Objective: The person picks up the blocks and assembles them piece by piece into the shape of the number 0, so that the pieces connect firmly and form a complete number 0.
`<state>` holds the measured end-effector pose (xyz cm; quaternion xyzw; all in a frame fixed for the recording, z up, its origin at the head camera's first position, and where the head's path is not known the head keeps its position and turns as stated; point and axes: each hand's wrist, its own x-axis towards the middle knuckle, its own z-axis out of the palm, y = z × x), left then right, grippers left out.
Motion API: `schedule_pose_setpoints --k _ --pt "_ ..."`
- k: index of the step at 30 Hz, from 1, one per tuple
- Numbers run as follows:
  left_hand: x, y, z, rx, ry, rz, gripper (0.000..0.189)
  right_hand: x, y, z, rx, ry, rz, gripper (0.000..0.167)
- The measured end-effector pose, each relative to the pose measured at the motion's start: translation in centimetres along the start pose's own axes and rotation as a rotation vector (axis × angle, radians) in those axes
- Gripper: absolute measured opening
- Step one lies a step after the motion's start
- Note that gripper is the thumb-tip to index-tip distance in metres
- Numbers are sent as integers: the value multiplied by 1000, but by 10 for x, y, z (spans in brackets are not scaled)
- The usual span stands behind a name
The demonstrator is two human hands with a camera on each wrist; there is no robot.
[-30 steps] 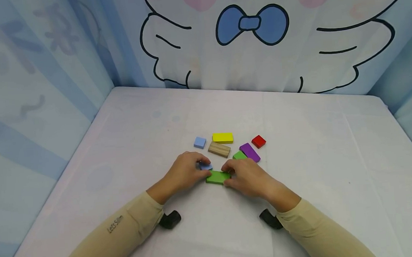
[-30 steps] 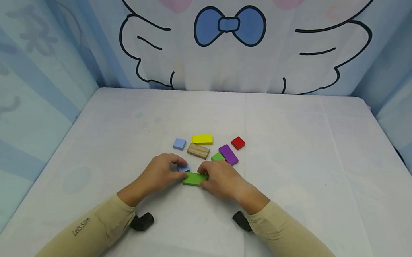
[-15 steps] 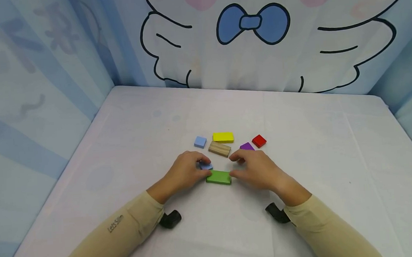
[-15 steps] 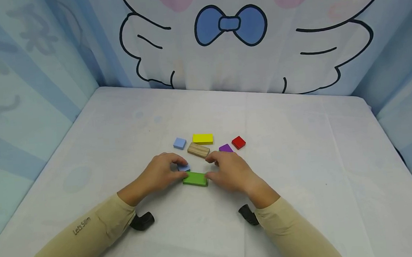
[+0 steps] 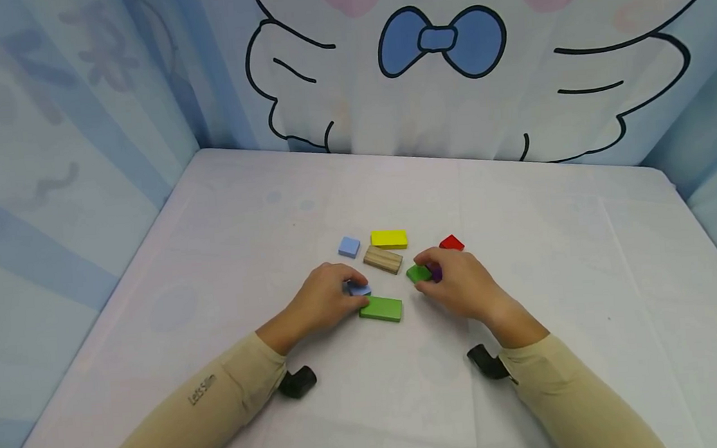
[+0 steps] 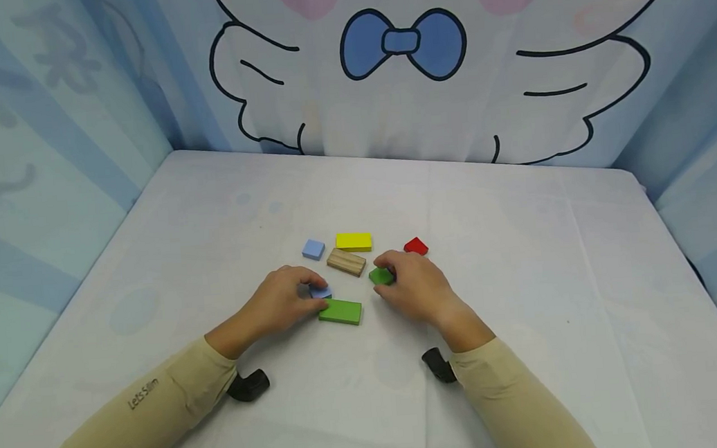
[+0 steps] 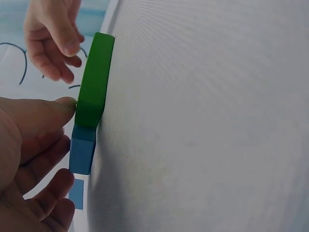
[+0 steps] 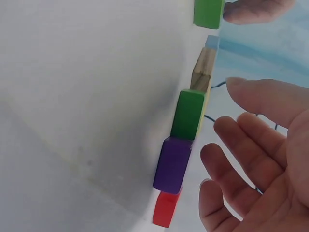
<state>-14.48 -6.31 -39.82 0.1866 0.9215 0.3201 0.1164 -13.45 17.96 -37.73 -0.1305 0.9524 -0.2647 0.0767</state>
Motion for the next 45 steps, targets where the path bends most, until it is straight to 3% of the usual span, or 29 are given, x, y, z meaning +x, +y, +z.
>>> schedule_pose_setpoints --k 20,32,45 --pt "0 -1 1 -5 -5 -2 25 4 7 5 -64 -15 -42 37" --pt "0 1 0 9 -13 -12 25 5 4 6 -80 30 -65 33" --pt "1 0 1 8 -12 -9 26 4 3 5 -136 27 -67 27"
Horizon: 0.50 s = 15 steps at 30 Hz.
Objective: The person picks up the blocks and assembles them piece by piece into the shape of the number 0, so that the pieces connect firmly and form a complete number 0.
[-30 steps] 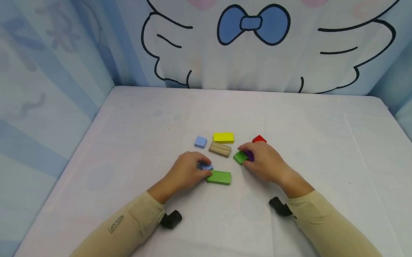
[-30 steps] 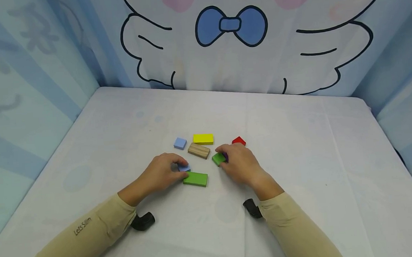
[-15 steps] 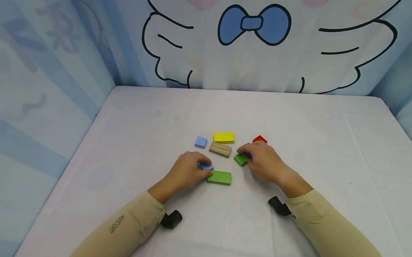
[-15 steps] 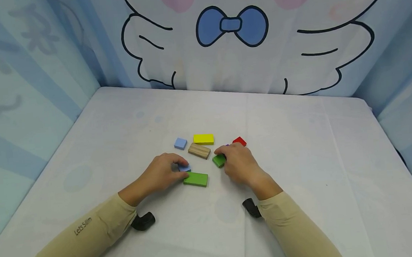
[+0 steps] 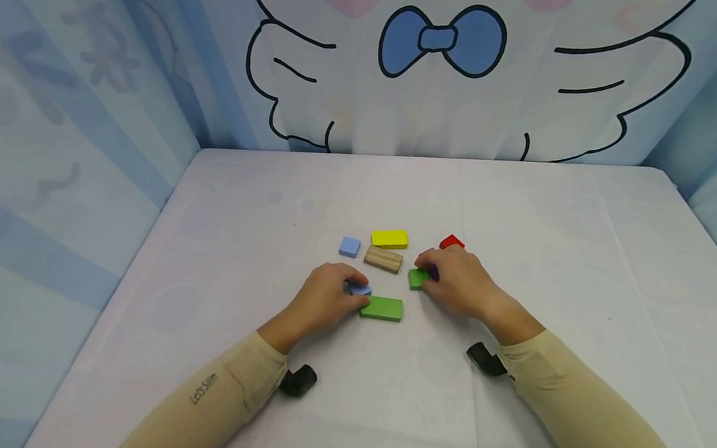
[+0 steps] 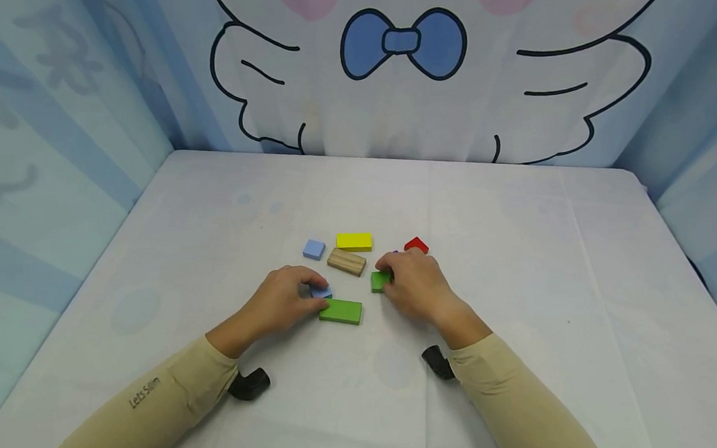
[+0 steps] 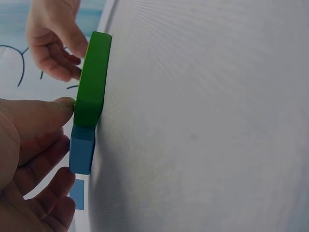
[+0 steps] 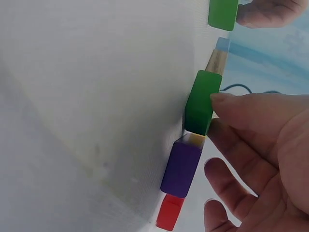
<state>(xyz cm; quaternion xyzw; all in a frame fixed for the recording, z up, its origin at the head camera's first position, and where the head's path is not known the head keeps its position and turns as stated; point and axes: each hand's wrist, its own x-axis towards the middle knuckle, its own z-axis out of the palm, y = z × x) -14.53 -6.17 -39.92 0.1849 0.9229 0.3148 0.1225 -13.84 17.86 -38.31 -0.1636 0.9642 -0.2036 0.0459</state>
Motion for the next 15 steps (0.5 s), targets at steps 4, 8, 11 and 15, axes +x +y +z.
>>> schedule_pose_setpoints --k 4,8,11,15 --pt "0 0 0 5 -1 2 26 -1 0 0 10 -19 15 31" --pt "0 0 0 2 0 0 25 -3 0 -2 21 -46 29 34" --pt "0 0 0 1 5 -1 25 -3 1 -3 18 -67 33 34" --pt "0 0 0 -1 9 -8 25 -3 1 -3 6 -83 39 34"
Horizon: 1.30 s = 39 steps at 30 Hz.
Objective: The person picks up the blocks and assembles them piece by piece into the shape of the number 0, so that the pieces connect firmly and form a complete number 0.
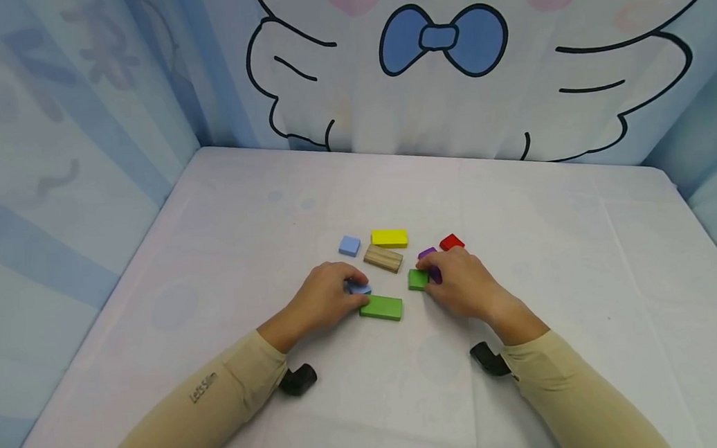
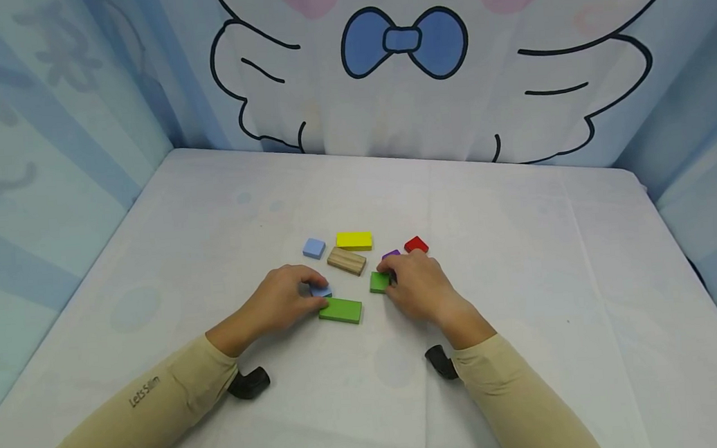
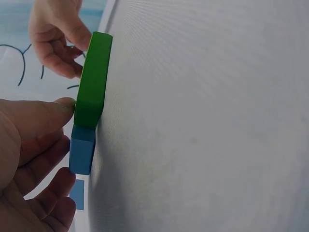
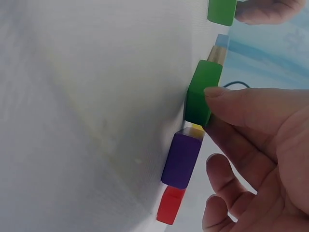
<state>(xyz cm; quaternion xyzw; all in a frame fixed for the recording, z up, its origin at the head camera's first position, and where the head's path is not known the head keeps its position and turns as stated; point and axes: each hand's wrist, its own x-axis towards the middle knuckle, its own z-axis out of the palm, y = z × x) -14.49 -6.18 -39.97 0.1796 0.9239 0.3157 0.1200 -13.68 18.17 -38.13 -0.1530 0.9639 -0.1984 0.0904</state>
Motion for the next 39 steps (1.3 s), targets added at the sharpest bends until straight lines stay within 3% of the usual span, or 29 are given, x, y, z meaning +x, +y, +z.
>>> schedule_pose_setpoints --k 8,23,33,39 --pt "0 1 0 2 -8 -6 26 -1 -1 0 -27 1 -7 31" --pt "0 1 -1 -5 -12 -9 26 -4 0 1 51 -16 -51 41" --pt "0 1 0 -3 -8 -1 26 -1 0 2 37 -49 -55 42" --pt "0 0 0 6 -4 6 26 -1 0 4 13 -27 -78 42"
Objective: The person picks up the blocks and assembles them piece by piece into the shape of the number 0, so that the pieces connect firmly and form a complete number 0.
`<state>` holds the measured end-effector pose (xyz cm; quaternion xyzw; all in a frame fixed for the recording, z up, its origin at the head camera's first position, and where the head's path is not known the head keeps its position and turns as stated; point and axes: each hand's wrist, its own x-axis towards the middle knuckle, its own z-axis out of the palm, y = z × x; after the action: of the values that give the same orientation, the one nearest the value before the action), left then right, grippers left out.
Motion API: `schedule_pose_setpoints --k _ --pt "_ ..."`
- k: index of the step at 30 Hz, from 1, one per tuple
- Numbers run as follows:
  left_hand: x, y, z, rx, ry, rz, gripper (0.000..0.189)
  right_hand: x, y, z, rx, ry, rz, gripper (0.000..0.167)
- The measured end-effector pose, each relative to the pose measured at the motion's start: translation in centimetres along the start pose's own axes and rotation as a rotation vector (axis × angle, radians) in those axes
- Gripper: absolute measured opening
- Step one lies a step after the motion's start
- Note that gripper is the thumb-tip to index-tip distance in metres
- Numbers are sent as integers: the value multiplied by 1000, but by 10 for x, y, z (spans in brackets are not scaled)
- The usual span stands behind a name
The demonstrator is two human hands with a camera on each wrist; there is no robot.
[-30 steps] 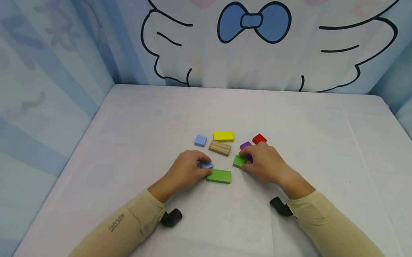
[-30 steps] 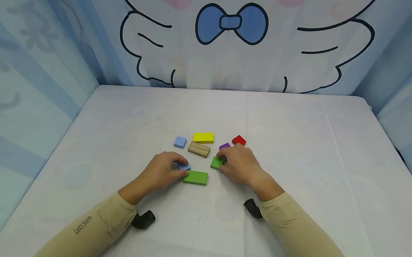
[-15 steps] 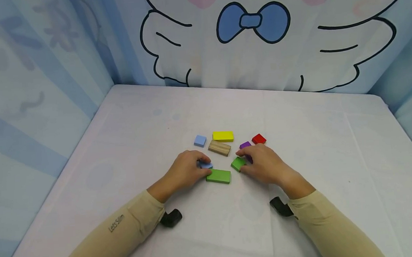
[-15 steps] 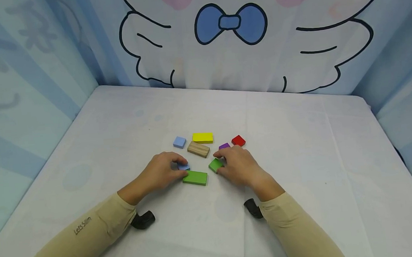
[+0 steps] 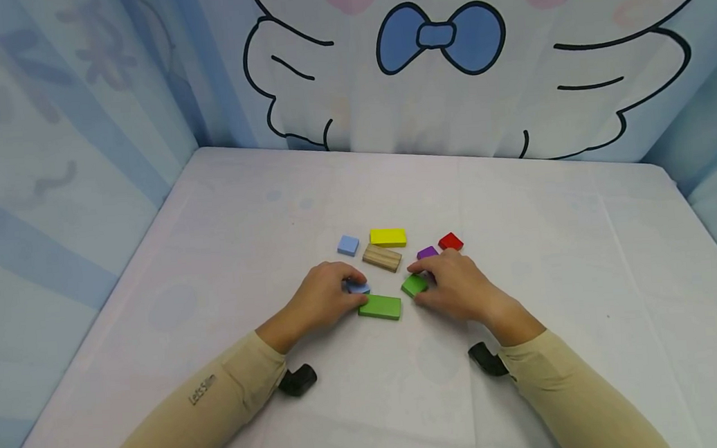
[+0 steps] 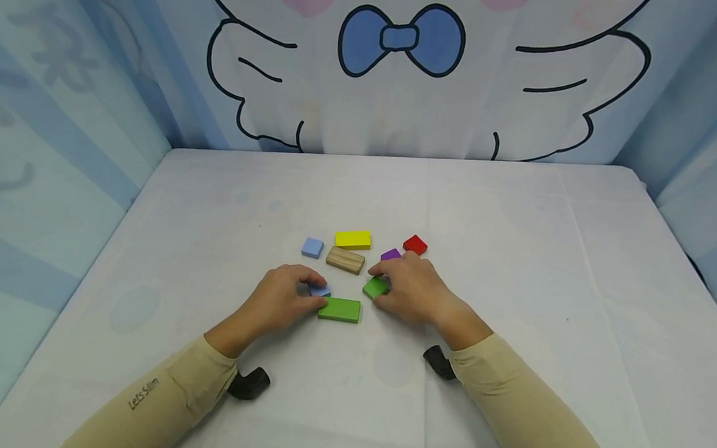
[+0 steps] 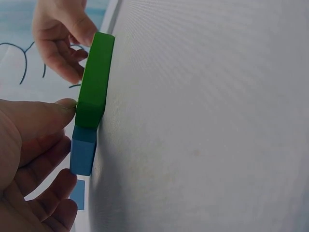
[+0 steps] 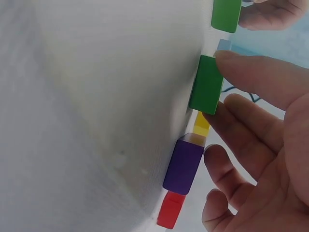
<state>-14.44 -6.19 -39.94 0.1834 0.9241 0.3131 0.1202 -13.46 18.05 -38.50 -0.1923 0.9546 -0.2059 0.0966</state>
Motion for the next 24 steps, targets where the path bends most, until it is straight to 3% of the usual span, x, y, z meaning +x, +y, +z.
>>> schedule_pose_setpoints --k 24 --pt "1 1 0 -3 -7 -26 26 -2 -4 3 -39 1 -37 38"
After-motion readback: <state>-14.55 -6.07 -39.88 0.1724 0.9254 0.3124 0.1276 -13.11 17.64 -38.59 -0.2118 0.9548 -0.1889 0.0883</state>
